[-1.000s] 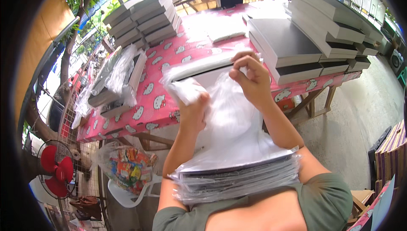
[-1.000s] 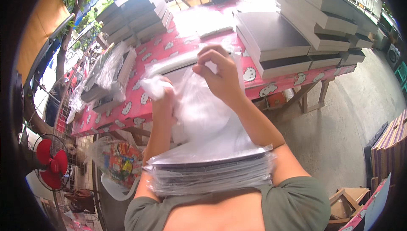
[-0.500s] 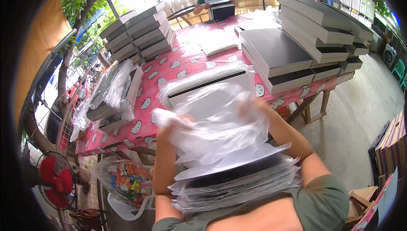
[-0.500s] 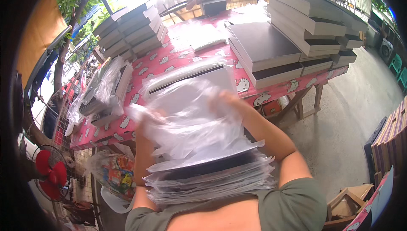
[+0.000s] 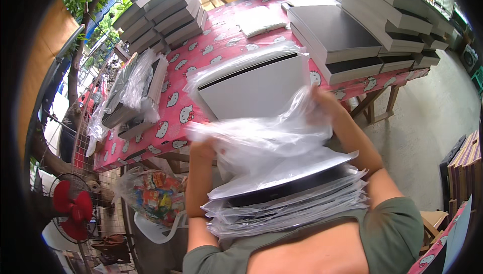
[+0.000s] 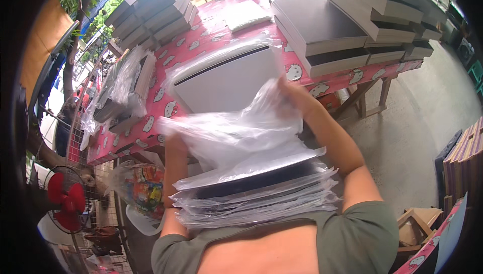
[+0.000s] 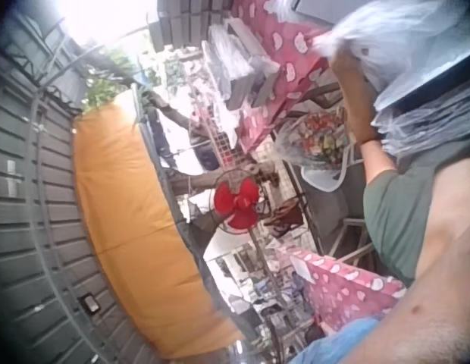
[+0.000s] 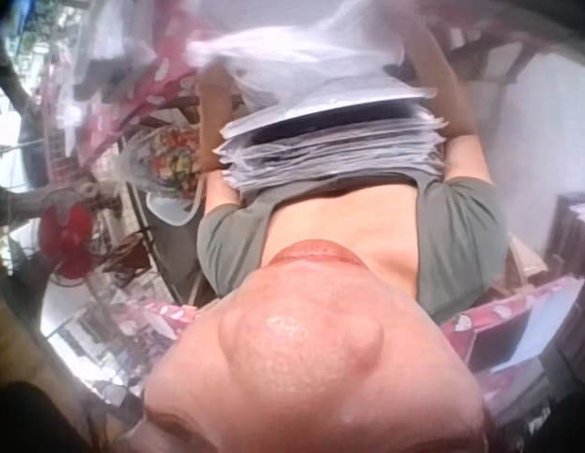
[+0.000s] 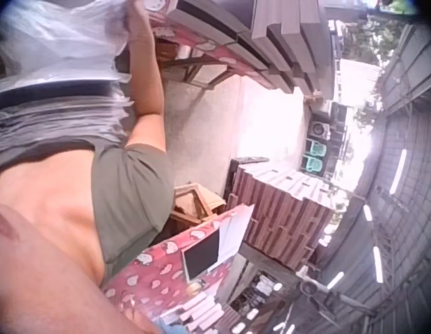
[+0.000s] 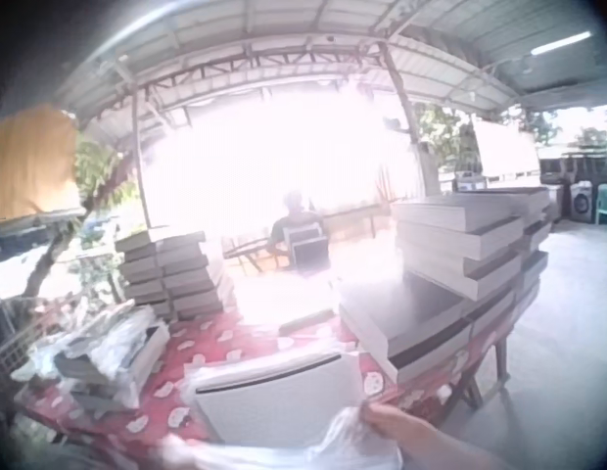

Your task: The person places books into plastic sleeves and stacks the items on a table.

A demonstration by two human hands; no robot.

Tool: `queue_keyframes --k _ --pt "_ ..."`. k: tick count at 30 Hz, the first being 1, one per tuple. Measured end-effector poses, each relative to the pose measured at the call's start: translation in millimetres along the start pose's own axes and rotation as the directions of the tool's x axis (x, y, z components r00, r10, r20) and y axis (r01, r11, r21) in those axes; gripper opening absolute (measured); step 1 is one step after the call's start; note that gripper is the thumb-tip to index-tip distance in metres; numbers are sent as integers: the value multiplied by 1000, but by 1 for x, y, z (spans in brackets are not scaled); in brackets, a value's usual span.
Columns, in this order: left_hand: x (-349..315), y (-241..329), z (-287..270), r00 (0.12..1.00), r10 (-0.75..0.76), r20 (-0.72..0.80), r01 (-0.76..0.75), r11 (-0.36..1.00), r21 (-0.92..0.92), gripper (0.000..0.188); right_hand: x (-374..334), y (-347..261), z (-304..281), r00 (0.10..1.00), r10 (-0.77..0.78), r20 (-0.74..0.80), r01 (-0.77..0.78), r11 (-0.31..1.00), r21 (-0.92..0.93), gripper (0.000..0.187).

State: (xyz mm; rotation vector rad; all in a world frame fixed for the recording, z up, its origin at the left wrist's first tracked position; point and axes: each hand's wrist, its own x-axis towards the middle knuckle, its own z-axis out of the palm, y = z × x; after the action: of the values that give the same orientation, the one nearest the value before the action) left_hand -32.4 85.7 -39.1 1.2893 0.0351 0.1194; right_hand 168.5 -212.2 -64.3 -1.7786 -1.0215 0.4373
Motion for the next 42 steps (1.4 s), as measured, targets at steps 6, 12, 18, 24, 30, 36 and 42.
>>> queue_keyframes --k 6,12,18,24,30,36,42 --pt "6 -7 -7 1000 5 23 -9 986 168 51 7 12 16 948 -237 210 -109 378 919 20" --pt "9 -14 -23 984 -133 115 53 846 530 57 17 7 -12 984 -171 -39 95 328 940 26" --pt "21 3 -7 964 263 32 -201 804 -560 57 37 -57 -10 797 -271 -539 269 959 -83 35" --pt "-3 14 5 815 413 -407 -396 909 129 21 25 -50 -33 855 -470 -221 432 880 -200 32" --pt "0 26 -2 779 -77 -622 -58 979 -193 25 19 -48 -18 983 155 -99 26 417 909 28" --pt "-55 -82 -18 851 -382 -361 217 881 -422 29 -31 89 59 888 359 -288 -43 687 725 30" --pt "-82 -149 -26 692 -238 -681 223 968 -111 36 -86 262 123 839 515 -177 -261 664 701 41"
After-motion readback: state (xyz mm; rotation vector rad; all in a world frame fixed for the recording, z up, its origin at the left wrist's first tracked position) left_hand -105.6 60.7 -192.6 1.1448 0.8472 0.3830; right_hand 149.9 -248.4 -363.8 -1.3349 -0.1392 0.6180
